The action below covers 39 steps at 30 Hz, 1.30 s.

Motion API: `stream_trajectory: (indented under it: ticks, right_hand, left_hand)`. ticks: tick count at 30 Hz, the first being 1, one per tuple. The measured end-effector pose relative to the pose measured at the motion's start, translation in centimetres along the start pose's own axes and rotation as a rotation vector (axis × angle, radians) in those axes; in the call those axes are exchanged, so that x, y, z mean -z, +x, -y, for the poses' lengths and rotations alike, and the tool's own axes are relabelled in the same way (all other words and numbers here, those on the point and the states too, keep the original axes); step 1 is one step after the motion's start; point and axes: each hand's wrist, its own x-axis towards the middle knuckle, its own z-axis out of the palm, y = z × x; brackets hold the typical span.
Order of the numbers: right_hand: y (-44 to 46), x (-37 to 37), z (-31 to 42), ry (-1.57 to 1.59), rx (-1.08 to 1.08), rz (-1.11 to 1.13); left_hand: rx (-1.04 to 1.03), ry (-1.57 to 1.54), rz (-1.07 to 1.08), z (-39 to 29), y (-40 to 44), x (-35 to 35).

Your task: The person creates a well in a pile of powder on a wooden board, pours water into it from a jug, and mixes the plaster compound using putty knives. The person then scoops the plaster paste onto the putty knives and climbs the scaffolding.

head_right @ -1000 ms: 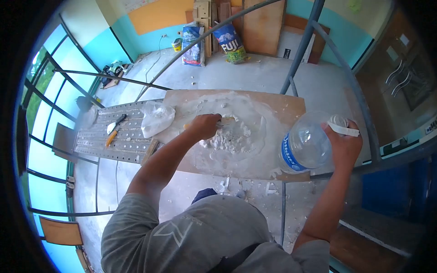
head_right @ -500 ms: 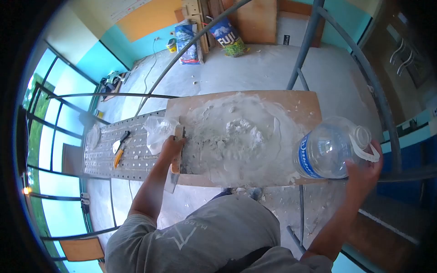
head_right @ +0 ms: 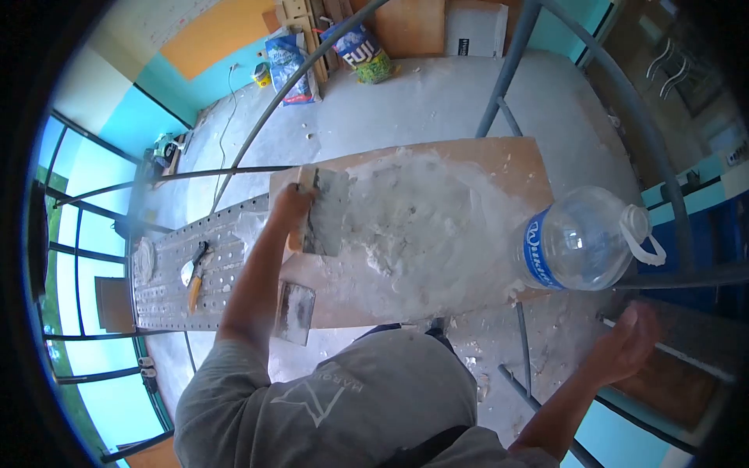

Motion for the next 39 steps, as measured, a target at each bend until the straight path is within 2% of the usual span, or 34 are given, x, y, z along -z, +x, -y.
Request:
stream_trajectory:
  ticks: [2, 5, 6, 8, 10, 13, 14, 16, 17, 19, 21, 22, 23, 28, 29, 31, 33, 35, 37, 38, 39]
  right_hand:
    - [-3.1, -0.9, 0.3, 0.049, 0.167, 0.075]
    - [-7.3, -4.5, 8.9, 0.523, 0.309, 0.686]
    - [-8.4, -5.7, 12.2, 0.671, 0.248, 1.03]
    - [-12.7, -9.3, 16.7, 0.792, 0.568, 1.287]
    - [-18.4, -12.5, 20.6, 0.954, 0.828, 1.34]
    - [-23.9, -14.3, 28.7, 0.985, 1.214, 1.5]
    - [-26.0, -14.7, 31.1, 0.943, 1.345, 1.509]
    - [-31.2, -15.7, 33.8, 1.002, 1.244, 1.428]
    - [-32.7, -15.9, 35.0, 1.03, 1.166, 1.411]
    - [-32.9, -15.5, 36.9, 1.081, 0.909, 1.462]
    - [-35.9, -16.4, 37.6, 0.848, 1.198, 1.222]
    - [-35.9, -16.8, 37.5, 0.777, 1.259, 1.21]
    - [-35.9, -17.2, 37.5, 0.706, 1.32, 1.196]
    - [-25.6, -15.0, 35.4, 0.726, 1.308, 1.597]
    - [-25.4, -14.9, 33.9, 0.728, 1.157, 1.574]
    - [-21.1, -13.5, 31.0, 0.692, 1.009, 1.668]
    - [-18.7, -12.8, 26.0, 0.773, 0.727, 1.493]
    - [-13.9, -10.2, 21.4, 0.598, 0.355, 1.56]
    - [-13.8, -9.1, 15.0, 0.673, -0.108, 1.266]
    - [-13.1, -8.4, 12.5, 0.56, -0.17, 1.152]
    - [-13.9, -8.5, 9.5, 0.677, -0.426, 1.053]
  left_hand:
    - [-0.12, 0.026, -0.055, -1.1, 0.1, 0.2]
    - [-0.272, 0.185, 0.051, -5.5, -1.3, -1.8]
    - [-0.348, 0.207, 0.111, -7.8, -3.5, -1.6]
    - [-0.588, 0.255, 0.18, -9.4, -4.5, -2.5]
    - [-0.729, 0.337, 0.262, -10.6, -5.2, -2.5]
    - [-0.788, 0.349, 0.188, -11.1, -7.5, -1.4]
    - [-0.73, 0.359, 0.204, -10.9, -7.9, -1.2]
    - [-0.635, 0.379, 0.24, -10.1, -8.2, -0.4]
    - [-0.646, 0.325, 0.186, -9.1, -8.0, -0.5]
    - [-0.543, 0.239, 0.126, -8.0, -8.4, 0.8]
    - [-0.361, 0.1, 0.078, -7.1, -8.2, 2.1]
    - [-0.265, 0.027, 0.054, -6.5, -8.0, 2.7]
    - [-0.265, 0.026, 0.018, -5.6, -7.3, 3.1]
    - [-0.236, 0.071, -0.084, -2.4, -2.5, 3.8]
    - [-0.193, 0.07, -0.076, -2.4, -2.0, 3.8]
    - [-0.158, 0.097, -0.081, -1.8, -0.3, 3.2]
    - [-0.119, 0.136, -0.04, -0.1, 2.2, 2.3]
    - [-0.109, 0.144, -0.068, 1.2, 3.3, 1.3]
    - [-0.074, 0.175, -0.014, 0.9, 3.9, 1.6]
    - [-0.077, 0.162, 0.019, 1.5, 4.6, 1.7]
    - [-0.076, 0.147, 0.049, 2.7, 5.6, 1.5]
